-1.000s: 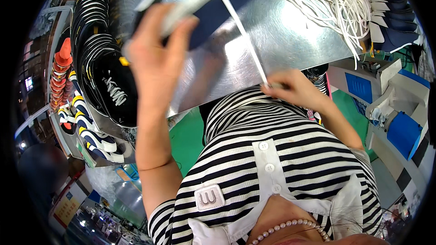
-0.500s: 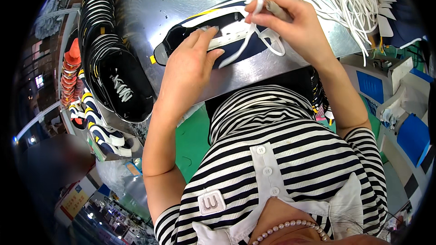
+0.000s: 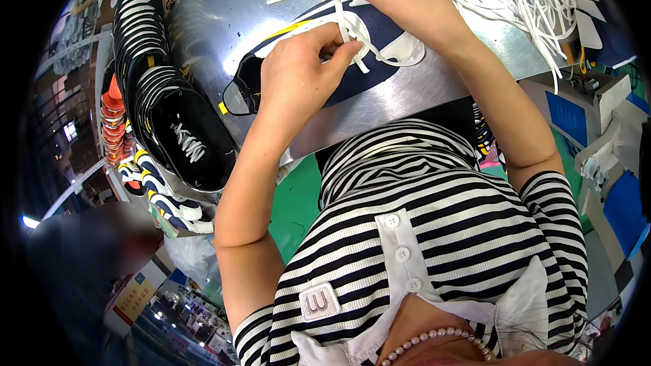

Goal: The person laces a blue and white sneaker with white shoelaces. They thread the laces through the eyelets, pull them tight, and tie a knot at the top. The person then places the finished shoe on a stack of other shoes.

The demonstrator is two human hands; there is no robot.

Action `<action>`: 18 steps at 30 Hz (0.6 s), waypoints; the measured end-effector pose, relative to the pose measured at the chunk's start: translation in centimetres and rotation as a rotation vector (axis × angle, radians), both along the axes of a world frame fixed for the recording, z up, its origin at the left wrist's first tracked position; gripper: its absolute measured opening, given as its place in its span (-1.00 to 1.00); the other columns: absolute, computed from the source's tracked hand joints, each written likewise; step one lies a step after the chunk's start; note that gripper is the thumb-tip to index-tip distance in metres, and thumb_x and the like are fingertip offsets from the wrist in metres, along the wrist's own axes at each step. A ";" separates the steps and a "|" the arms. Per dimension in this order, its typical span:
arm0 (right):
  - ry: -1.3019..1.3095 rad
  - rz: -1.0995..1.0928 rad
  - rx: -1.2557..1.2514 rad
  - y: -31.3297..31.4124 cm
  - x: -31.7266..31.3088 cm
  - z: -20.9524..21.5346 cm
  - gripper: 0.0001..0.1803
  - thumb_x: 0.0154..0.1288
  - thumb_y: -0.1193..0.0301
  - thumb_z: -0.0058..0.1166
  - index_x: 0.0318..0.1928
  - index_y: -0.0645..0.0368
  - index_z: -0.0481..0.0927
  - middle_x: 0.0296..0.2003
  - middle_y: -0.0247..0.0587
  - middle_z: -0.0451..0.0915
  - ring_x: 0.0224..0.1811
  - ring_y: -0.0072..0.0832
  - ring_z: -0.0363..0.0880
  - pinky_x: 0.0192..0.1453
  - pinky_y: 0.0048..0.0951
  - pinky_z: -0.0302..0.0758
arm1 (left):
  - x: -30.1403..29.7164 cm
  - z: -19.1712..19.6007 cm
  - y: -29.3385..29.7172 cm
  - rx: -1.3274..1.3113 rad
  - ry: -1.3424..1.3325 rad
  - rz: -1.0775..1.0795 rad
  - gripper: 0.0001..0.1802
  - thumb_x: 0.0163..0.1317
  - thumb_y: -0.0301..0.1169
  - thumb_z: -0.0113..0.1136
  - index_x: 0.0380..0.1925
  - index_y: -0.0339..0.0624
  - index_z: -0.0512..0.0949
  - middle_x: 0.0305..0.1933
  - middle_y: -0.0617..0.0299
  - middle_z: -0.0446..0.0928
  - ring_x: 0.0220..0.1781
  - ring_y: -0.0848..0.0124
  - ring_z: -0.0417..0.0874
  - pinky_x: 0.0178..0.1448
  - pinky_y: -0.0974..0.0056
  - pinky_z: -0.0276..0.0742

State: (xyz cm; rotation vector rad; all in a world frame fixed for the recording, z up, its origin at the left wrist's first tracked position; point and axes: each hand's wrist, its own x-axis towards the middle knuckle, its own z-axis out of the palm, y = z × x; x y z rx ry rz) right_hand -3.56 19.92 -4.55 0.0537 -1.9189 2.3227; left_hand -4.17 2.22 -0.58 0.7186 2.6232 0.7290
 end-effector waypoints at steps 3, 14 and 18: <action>-0.058 -0.055 0.097 0.5 0.5 0.2 -0.77 0.25 0.50 0.25 -0.13 0.29 0.53 -0.43 -0.48 0.53 -0.34 -0.74 0.43 -0.27 -0.63 0.41 | -0.3 0.1 0.0 -0.044 0.031 -0.021 -0.72 0.25 -0.16 0.26 -0.42 -0.14 0.63 -0.61 0.17 0.55 -0.53 0.15 0.59 -0.39 0.12 0.43; -0.120 0.059 0.431 0.0 8.5 0.1 -0.83 0.35 0.38 0.11 -0.24 0.24 0.49 -0.52 -0.12 0.61 -0.53 -0.30 0.58 -0.39 -0.36 0.46 | -0.4 -0.4 -0.2 0.001 0.134 0.011 -0.70 0.29 -0.17 0.23 -0.43 -0.18 0.62 -0.62 0.17 0.56 -0.55 0.16 0.59 -0.41 0.13 0.45; -0.131 0.070 0.541 0.0 8.2 -0.2 -0.82 0.34 0.36 0.13 -0.27 0.22 0.49 -0.55 -0.11 0.58 -0.55 -0.22 0.56 -0.40 -0.30 0.44 | -0.6 -0.5 -0.2 -0.032 0.113 0.000 -0.69 0.30 -0.16 0.22 -0.42 -0.18 0.62 -0.63 0.19 0.56 -0.55 0.17 0.60 -0.40 0.15 0.46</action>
